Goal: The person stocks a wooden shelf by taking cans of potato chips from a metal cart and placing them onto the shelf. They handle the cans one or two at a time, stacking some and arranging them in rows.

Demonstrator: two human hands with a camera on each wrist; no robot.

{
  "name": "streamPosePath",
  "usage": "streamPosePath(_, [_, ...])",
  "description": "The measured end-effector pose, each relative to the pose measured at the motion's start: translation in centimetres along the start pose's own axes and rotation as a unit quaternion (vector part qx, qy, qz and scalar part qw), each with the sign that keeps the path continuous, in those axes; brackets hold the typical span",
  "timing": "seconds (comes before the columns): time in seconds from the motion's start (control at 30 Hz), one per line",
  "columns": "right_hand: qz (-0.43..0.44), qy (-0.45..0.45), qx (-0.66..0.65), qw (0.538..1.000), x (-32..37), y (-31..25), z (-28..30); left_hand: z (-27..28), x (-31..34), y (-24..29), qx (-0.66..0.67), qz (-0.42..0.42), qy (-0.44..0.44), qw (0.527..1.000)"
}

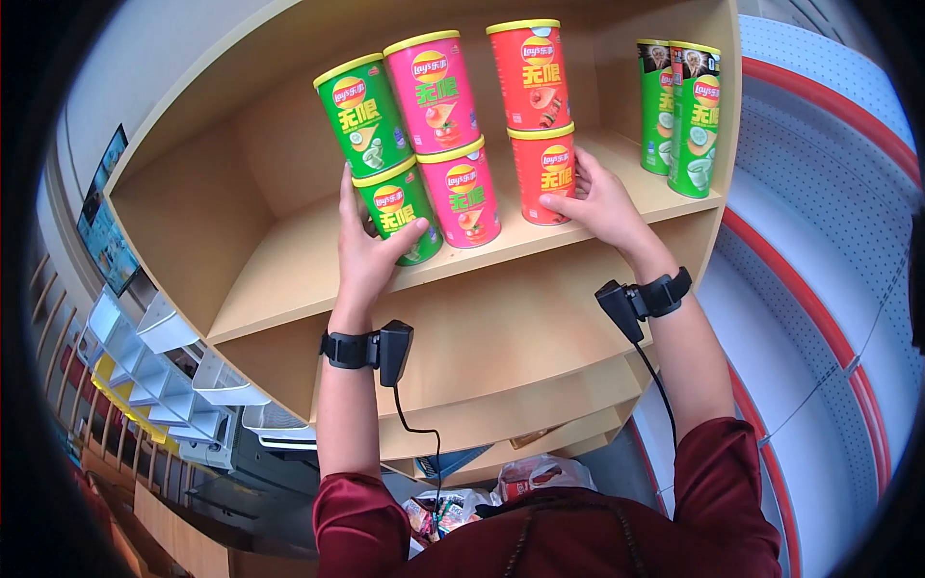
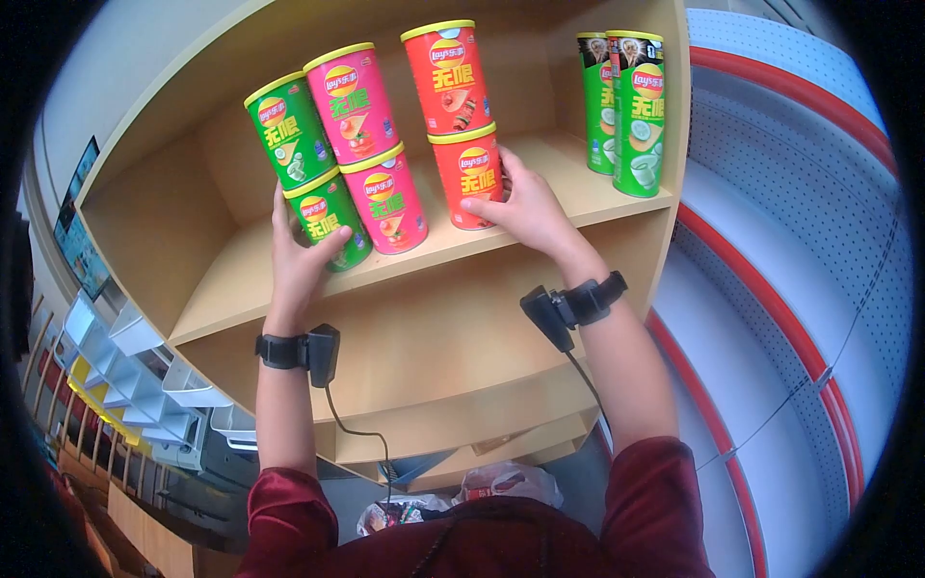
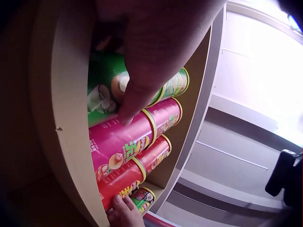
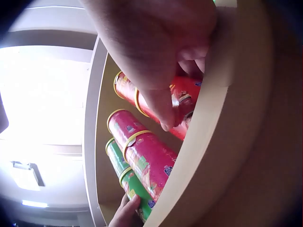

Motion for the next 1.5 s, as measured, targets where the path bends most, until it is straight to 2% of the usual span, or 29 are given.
streamPosePath(0.17, [0.002,-0.003,-0.005,1.0,0.0,-0.2,-0.5,0.0,0.0,-0.2,-0.002,0.004,0.001,1.0])
streamPosePath(0.23, [0.019,0.013,0.06,0.998,0.1,-0.4,-0.5,0.2,-0.1,-0.5,-0.014,0.003,-0.001,1.0])
streamPosePath(0.47, [0.016,0.008,0.08,0.997,-0.1,-0.3,-0.9,0.1,-0.2,0.0,-0.028,-0.012,-0.004,1.0])
streamPosePath(1.07, [-0.023,0.002,0.167,0.986,0.1,-0.1,-1.2,0.0,0.0,0.3,-0.042,0.017,0.006,0.999])
streamPosePath(1.37, [-0.03,0.003,0.176,0.984,0.2,0.0,-1.3,0.2,-0.1,0.2,-0.046,-0.013,0.003,0.999])
streamPosePath(1.5, [-0.041,-0.003,0.226,0.973,0.8,-1.2,-1.4,0.1,-0.1,0.3,-0.029,-0.013,0.0,1.0])
Point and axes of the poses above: each hand's wrist, its own x-axis away from the middle knuckle, its own z-axis out of the back of the hand, y = z × x, the point moved 9 cm from there along -x, towards the middle knuckle, and after that the axes turned 5 degrees about -x, right-handed, at the moved point
